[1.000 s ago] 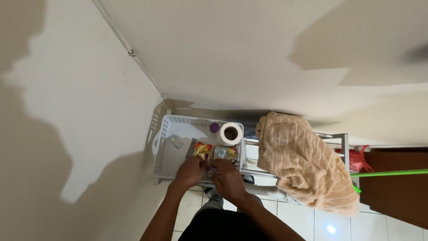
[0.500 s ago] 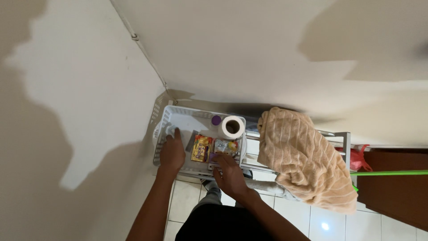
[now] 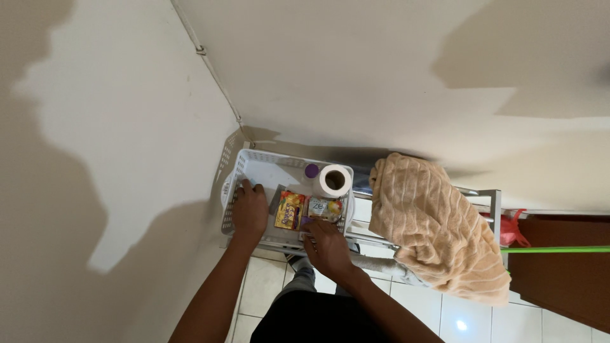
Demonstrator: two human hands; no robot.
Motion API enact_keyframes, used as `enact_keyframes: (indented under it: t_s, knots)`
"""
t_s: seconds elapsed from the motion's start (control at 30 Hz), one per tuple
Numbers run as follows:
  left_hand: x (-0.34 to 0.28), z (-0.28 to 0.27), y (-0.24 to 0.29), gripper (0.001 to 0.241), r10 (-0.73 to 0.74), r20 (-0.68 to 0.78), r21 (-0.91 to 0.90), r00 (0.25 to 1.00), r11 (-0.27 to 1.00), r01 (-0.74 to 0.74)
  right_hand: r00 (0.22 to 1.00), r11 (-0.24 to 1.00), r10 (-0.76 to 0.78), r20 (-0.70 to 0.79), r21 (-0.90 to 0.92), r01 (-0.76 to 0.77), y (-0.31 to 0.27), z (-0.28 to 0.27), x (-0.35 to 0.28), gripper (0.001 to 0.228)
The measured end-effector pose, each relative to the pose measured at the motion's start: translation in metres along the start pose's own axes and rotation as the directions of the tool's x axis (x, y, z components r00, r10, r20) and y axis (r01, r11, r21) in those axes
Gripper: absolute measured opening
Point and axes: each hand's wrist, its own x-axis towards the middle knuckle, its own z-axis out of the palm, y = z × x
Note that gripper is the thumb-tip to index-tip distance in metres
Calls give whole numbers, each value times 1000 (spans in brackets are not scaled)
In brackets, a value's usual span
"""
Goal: The person organizes small items in a white plastic basket on a metal rack, then moves the basket to the floor. They take a blue reusable bag from a wall hook, place it on the rack, fold a beige towel, and put the towel into the bag. The bag is then placed on the floor.
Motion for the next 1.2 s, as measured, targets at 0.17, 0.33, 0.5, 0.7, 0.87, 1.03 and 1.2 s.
enact_keyframes:
  t_s: [0.17,0.33,0.5,0.7,0.87,1.03,1.2]
  knots:
    - [2,14,-2,14,2,56,37,998,999,-4,999,999,-34,-19,-26,33,0,0,0,20]
    - [11,-2,0,17,15,77,23,997,1000,-17,999,999,-29,-22,-46,28,-2,-2,3,19]
    - [10,-32,1,27,13,285,-84,959,996,12,1000,1000,-10,-1,-14,10,2,0,2,20]
    - [-14,21,-13,16,0,291,-158,957,986,48,1000,1000,-11,-6,-1,11,1,-1,3,18]
    - [-29,2,-9,12,78,331,-229,940,973,0,1000,1000,-8,2,11,8,0,-2,8,22]
    - [-22,-4,-13,13,11,313,-131,950,991,32,993,990,71,95,111,-82,12,8,25,21]
    - [-14,2,-20,17,-98,496,-58,863,988,146,966,956,-114,231,-238,170,18,28,53,28]
